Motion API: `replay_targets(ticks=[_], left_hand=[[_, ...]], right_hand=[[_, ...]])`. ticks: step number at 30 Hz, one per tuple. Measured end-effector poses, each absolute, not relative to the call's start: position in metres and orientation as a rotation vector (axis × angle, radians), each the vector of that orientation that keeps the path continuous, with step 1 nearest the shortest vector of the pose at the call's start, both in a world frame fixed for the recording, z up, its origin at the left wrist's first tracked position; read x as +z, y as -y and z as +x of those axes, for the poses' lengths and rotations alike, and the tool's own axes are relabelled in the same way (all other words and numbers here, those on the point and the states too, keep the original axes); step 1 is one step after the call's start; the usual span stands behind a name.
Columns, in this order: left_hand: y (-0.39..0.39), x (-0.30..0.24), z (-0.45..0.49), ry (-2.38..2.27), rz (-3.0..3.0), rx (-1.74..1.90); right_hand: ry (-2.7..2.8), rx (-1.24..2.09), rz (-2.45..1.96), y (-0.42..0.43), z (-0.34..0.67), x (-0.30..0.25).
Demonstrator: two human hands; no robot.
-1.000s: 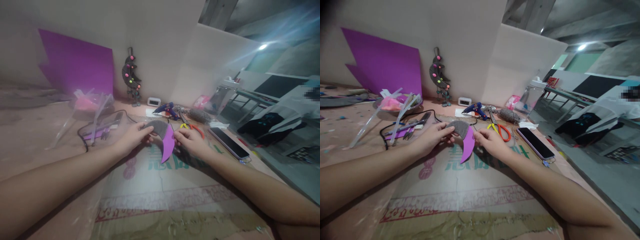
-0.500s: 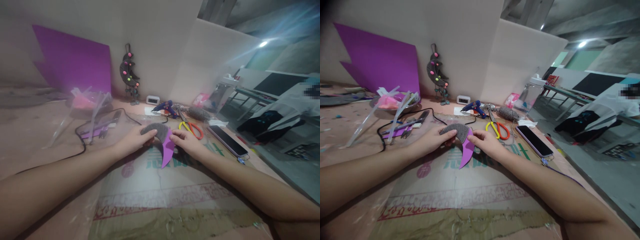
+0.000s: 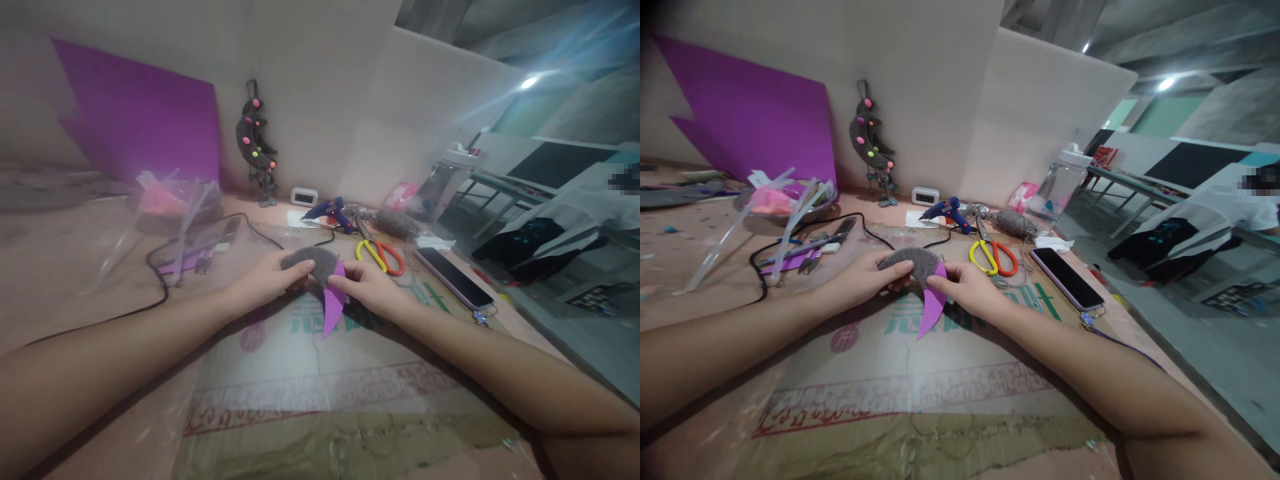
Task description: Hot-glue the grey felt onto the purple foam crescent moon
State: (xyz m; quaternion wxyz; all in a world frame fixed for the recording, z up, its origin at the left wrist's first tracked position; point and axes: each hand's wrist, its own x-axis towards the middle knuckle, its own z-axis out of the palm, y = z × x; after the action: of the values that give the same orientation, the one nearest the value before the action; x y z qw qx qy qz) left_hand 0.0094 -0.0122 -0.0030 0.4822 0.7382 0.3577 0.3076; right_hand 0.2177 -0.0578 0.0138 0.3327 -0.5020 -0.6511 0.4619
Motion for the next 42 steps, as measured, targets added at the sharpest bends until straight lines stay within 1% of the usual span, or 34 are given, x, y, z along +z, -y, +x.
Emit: replay_targets(ticks=[12, 20, 26, 30, 36, 42], left_hand=[[0.011, -0.004, 0.01, -0.864, 1.763, 0.742], [0.012, -0.003, 0.009, -0.837, 1.77, 0.745], [0.012, -0.001, 0.008, -0.831, 1.791, 0.705], [0.011, -0.001, 0.008, -0.809, 1.776, 0.687], [0.013, 0.0, 0.008, -0.8, 1.679, 0.639], [0.015, 0.001, 0.008, -0.795, 1.654, 0.596]], right_hand=[[1.664, 1.181, -1.229, 0.058, 0.221, 0.01], [1.528, 0.883, -1.129, 0.053, 0.228, 0.011], [1.65, 0.952, -0.98, 0.051, 0.229, 0.012], [1.651, 1.032, -1.044, 0.046, 0.23, 0.009], [1.645, 0.896, -1.246, 0.044, 0.233, 0.009], [1.661, 0.837, -1.283, 0.049, 0.23, 0.012]])
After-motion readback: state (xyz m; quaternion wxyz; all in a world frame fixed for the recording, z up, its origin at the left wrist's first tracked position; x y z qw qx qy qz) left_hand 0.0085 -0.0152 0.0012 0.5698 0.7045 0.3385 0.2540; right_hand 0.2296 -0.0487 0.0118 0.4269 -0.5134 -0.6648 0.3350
